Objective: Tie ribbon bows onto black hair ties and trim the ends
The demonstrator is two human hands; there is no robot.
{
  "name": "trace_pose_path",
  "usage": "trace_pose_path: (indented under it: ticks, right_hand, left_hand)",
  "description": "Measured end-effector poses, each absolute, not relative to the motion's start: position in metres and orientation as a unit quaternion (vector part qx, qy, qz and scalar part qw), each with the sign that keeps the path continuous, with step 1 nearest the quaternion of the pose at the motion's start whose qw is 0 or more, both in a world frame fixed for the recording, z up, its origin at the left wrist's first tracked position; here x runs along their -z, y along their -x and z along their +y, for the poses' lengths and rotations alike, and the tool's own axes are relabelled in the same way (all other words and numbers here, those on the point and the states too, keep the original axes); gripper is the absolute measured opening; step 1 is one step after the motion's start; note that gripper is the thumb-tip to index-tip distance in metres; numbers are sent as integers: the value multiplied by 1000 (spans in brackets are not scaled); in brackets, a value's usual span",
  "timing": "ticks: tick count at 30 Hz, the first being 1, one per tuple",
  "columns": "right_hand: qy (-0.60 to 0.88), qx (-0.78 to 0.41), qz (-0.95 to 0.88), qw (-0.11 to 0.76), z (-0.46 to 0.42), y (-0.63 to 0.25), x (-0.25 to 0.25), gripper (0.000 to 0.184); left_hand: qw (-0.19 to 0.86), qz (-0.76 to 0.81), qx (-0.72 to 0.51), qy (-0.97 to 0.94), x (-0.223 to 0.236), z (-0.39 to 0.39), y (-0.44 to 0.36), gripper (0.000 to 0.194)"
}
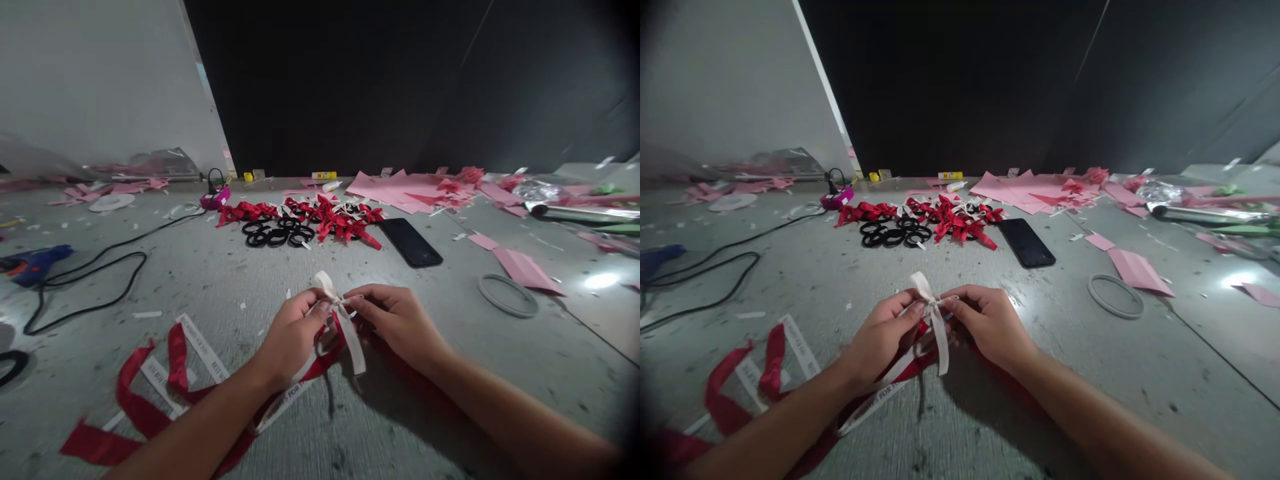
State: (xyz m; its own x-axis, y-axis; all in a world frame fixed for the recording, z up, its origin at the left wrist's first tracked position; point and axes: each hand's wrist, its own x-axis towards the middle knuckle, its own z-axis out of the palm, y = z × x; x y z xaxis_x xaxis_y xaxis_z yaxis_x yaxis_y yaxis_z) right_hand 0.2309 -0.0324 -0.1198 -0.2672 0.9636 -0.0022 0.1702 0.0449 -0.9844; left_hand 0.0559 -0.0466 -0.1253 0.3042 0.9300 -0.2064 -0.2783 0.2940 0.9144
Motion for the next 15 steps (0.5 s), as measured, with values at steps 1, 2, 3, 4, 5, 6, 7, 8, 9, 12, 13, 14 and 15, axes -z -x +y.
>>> trace_pose_path:
  ticks: [1,2,3,4,5,6,7,8,9,12,13,14,15]
  right_hand:
    - [467,-502,-614,390,-32,-231,120,22]
    - [472,-483,-623,394,-32,-231,120,21]
    - [480,-459,-633,398,-31,-231,120,20]
    - [487,-435,-642,401,-31,-231,119,18]
    - [494,-417,-646,405,-31,-232,119,18]
    - [499,-408,-647,408,-31,-232,119,17]
    - [501,-405,-647,408,-31,-231,119,17]
    - [499,-405,-649,407,-32,-231,119,16]
    - [495,-406,-654,403,-32,-231,119,16]
    - [480,-405,-673,392,-35,-230,119,16]
    - [476,-405,-676,391,-36,-229,119,17]
    - [474,-407,-676,391,-37,-229,119,18]
    - [473,-409,-675,392,-38,-229,119,19]
  left_hand:
    - [706,398,-433,-393,126,-47,-57,18]
    - [711,398,-432,-386,127,-48,-57,19]
    - [712,400,-429,-385,127,-48,-57,19]
    - [709,404,-427,-390,128,-49,-57,20]
    - [699,410,-425,-403,128,-49,-57,22]
    - [684,419,-422,-423,127,-49,-56,24]
    - [660,431,-421,-449,127,-49,-56,26]
    - [628,446,-422,-478,127,-48,-56,27]
    - [593,460,-423,-508,127,-48,-56,27]
    - [510,491,-422,-566,128,-47,-56,24]
    - [508,496,-416,-568,128,-47,-56,25]
    - [519,500,-408,-560,129,-47,-57,28]
    - [537,502,-402,-545,130,-47,-57,30]
